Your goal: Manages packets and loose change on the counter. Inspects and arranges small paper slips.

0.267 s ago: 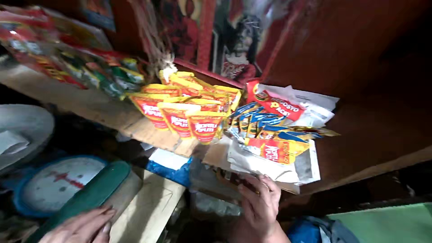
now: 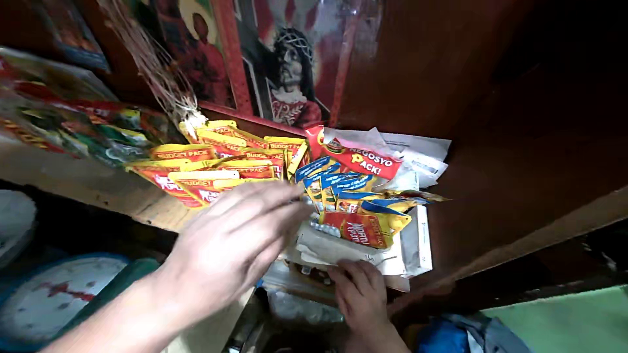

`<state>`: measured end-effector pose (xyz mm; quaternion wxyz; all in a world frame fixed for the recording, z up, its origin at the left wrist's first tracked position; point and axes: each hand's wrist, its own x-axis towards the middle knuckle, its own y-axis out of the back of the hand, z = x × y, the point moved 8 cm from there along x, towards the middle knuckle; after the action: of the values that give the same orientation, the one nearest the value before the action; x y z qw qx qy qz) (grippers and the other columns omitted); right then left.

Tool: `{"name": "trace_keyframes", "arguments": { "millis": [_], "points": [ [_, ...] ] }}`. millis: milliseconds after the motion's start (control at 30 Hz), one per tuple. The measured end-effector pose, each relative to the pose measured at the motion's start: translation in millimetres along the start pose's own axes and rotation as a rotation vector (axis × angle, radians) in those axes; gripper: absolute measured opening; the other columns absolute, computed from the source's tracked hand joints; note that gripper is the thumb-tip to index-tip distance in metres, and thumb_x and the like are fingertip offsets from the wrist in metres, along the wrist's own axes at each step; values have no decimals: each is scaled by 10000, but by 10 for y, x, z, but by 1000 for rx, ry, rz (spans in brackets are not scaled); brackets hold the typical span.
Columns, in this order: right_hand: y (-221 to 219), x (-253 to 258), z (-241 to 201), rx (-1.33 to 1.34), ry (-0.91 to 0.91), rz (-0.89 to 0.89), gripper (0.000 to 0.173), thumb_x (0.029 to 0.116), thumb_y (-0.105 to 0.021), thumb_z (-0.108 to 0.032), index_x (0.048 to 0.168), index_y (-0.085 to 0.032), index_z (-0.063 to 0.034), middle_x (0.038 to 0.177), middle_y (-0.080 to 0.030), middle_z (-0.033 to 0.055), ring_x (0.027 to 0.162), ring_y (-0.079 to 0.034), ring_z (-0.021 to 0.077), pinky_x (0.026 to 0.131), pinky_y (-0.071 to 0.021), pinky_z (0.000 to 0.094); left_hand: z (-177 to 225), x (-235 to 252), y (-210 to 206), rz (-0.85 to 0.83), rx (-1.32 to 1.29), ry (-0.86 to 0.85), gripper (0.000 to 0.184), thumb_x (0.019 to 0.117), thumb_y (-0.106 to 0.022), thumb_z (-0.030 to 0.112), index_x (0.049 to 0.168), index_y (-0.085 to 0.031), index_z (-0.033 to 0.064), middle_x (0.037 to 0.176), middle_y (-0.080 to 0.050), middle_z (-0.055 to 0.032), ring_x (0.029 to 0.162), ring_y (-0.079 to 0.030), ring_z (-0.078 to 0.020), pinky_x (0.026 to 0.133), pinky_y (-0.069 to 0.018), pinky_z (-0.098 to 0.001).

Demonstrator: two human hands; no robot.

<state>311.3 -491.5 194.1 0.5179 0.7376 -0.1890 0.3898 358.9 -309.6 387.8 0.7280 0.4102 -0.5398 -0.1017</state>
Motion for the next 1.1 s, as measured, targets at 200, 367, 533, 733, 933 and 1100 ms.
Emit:
{"name": "trace_keyframes", "arguments": {
  "millis": [200, 367, 533, 733, 933, 1100],
  "points": [
    [-80, -65, -14, -58, 9, -4, 223, 984, -621, -281, 1184, -714, -304, 1200, -709, -5, 1120, -658, 236, 980, -526, 420, -336, 976, -792, -89, 50, -152, 370, 1061, -452, 209, 1381, -627, 150, 1488, -552, -94, 1400, -504, -269, 1152, -433, -467],
    [-110, -73, -15, -73, 24, 42, 211, 998, -603, -277, 1181, -704, -305, 1170, -710, -21, 1099, -656, 201, 997, -508, 376, -392, 1365, -1106, -165, 58, -123, 342, 1054, -465, 246, 1310, -656, 124, 1265, -681, -100, 1202, -631, -290, 1023, -501, -486],
    [-137, -72, -27, -85, 28, 52, 193, 1002, -607, -300, 1167, -708, -304, 1140, -714, -27, 1071, -660, 177, 997, -503, 355, -425, 1221, -1260, -237, 70, -88, 379, 1048, -453, 336, 1322, -670, 188, 1218, -680, -82, 1167, -623, -296, 960, -508, -504],
    [-148, -44, -42, -113, 36, 90, 167, 1001, -597, -320, 1142, -686, -311, 1106, -687, -32, 1039, -637, 159, 1004, -473, 327, -321, 1084, -1254, -247, -11, -122, 331, 994, -485, 232, 1181, -745, 150, 1022, -670, -37, 990, -619, -215, 871, -521, -400],
    [-135, -29, -38, -112, 30, 94, 155, 1005, -592, -317, 1112, -703, -306, 1086, -693, -35, 1027, -635, 157, 992, -471, 310, -305, 1018, -1219, -258, -3, -110, 382, 1010, -441, 227, 1250, -729, 154, 1106, -692, -17, 1073, -626, -184, 927, -521, -362],
    [-138, -77, -31, -99, 56, 82, 192, 1012, -581, -298, 1169, -692, -292, 1142, -697, -23, 1077, -633, 164, 1025, -462, 322, -405, 1276, -1160, -224, 66, 13, 324, 1028, -483, 168, 1290, -668, 124, 1066, -730, -56, 923, -719, -195, 785, -609, -425]
  ]
}}
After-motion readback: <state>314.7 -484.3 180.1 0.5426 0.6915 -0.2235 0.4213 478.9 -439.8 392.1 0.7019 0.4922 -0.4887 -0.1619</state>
